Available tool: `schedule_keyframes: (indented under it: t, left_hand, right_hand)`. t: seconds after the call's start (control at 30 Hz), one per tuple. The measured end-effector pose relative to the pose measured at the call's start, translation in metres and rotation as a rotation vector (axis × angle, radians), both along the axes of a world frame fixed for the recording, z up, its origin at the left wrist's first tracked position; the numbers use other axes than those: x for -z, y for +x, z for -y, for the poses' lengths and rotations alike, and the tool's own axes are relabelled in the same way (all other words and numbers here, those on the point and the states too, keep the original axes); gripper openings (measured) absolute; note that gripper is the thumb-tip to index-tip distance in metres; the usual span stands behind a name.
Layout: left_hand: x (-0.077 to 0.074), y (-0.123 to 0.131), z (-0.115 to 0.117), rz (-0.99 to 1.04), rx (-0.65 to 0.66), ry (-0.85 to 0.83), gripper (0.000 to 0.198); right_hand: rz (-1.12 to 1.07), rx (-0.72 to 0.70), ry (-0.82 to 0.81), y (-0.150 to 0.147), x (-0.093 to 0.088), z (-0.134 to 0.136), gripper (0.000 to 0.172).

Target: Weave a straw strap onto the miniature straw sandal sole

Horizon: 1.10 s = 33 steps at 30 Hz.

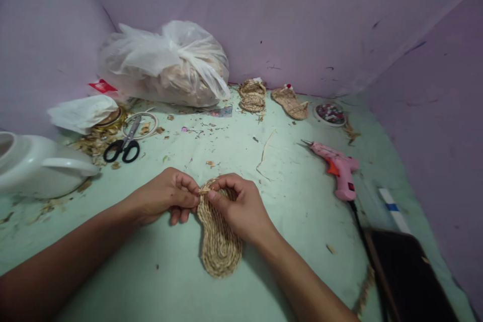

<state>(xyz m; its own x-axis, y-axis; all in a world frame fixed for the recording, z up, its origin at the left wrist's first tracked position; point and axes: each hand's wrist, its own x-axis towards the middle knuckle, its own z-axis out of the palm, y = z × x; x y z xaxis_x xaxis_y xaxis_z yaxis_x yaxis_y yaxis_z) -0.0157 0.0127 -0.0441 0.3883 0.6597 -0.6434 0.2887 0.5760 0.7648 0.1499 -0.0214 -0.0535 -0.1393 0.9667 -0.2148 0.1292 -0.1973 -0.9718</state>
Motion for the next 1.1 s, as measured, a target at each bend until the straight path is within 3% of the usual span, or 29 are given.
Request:
schedule_keyframes:
  t: [0.2, 0.57, 0.9, 1.1]
  left_hand:
    - [0.002, -0.001, 0.0, -0.022, 0.033, 0.025, 0.002]
    - [0.001, 0.004, 0.005, -0.078, -0.046, 0.071, 0.006]
    - [-0.002, 0.012, 0.01, -0.161, -0.104, 0.118, 0.008]
    - [0.001, 0.002, 0.007, -0.103, 0.045, 0.102, 0.005]
  right_hand:
    - [-0.003, -0.013, 0.002, -0.002, -0.001, -0.001, 0.01]
    - [-0.03, -0.005, 0.092, -0.005, -0.002, 0.004, 0.005]
    - [-0.046, 0.026, 0.071, -0.005, -0.001, 0.004, 0.005]
    - [-0.007, 0.029, 0.051, 0.0, 0.001, 0.001, 0.007]
